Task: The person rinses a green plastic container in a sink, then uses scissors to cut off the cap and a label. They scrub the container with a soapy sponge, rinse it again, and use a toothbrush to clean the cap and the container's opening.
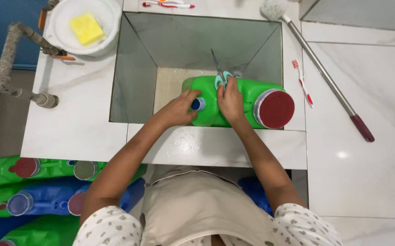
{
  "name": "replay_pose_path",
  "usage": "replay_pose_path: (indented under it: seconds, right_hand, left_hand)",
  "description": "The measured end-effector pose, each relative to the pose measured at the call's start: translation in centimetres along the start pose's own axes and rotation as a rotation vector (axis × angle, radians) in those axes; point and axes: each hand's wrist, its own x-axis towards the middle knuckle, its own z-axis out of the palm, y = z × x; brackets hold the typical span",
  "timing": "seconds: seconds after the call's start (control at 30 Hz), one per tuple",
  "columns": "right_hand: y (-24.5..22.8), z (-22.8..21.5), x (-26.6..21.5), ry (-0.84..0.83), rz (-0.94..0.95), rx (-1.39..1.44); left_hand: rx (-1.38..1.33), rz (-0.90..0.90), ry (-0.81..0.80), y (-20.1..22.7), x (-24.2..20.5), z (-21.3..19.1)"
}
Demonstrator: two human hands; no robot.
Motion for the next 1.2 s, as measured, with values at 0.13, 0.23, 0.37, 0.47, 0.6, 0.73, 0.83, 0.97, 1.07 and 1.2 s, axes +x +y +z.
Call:
replay_pose_path:
  seconds: [0.13, 0.23, 0.37, 0.47, 0.6, 0.73, 0.83, 0.97, 1.07, 1.2]
  right_hand:
    - [-0.3, -0.4, -0.3, -0.019, -0.002, -0.005]
    - [-0.4, -0.4, 0.3, -0.003, -0.012, -0.009]
    - [-0.1, -0.3, -0.2, -0.02, 0.024, -0.007]
    - [-0.4, -0.3, -0.1, -0.019, 0.019, -0.015]
    - [-0.4, -0.3, 0.4, -0.026, 0.037, -0.017]
    - [-0.1, -0.5, 0.1, -0.019, -0.007, 0.006]
    - [-0.3, -0.4, 0.2, -0.024, 0.022, 0.013]
    - [-0.9, -0.6, 0.2, -0.011, 0.03, 0.011]
    - [-1.0, -1.0, 0.2, -0.026, 0.049, 0.006]
    - [-0.7, -0.8, 0.2, -0.028, 0.051, -0.014]
  left_hand:
    - [-0.164, -0.342, -0.152, -0.5, -0.5, 1.0]
    - [-0.133, -0.364, -0.147, 0.0, -0.5, 0.5]
    - [0.511, 0.196, 0.038, 0.9, -0.5, 1.6]
    - [0.456, 0.052, -0.178, -0.6, 1.2, 1.2]
    - [-0.272, -0.746, -0.373, -3.3, 3.1, 1.5]
    - [-0.244, -0.557, -0.208, -3.6, 1.8, 2.4]
    - [0.328, 0.249, 0.254, -1.5, -0.2, 1.6]
    - [0.121, -0.215, -0.091, -0.5, 0.2, 1.3]
    - [-0.153, -0.659, -0.303, -1.0, 1.0, 1.0]
    - [0.379, 0.246, 0.328, 0.1, -0.7, 0.9]
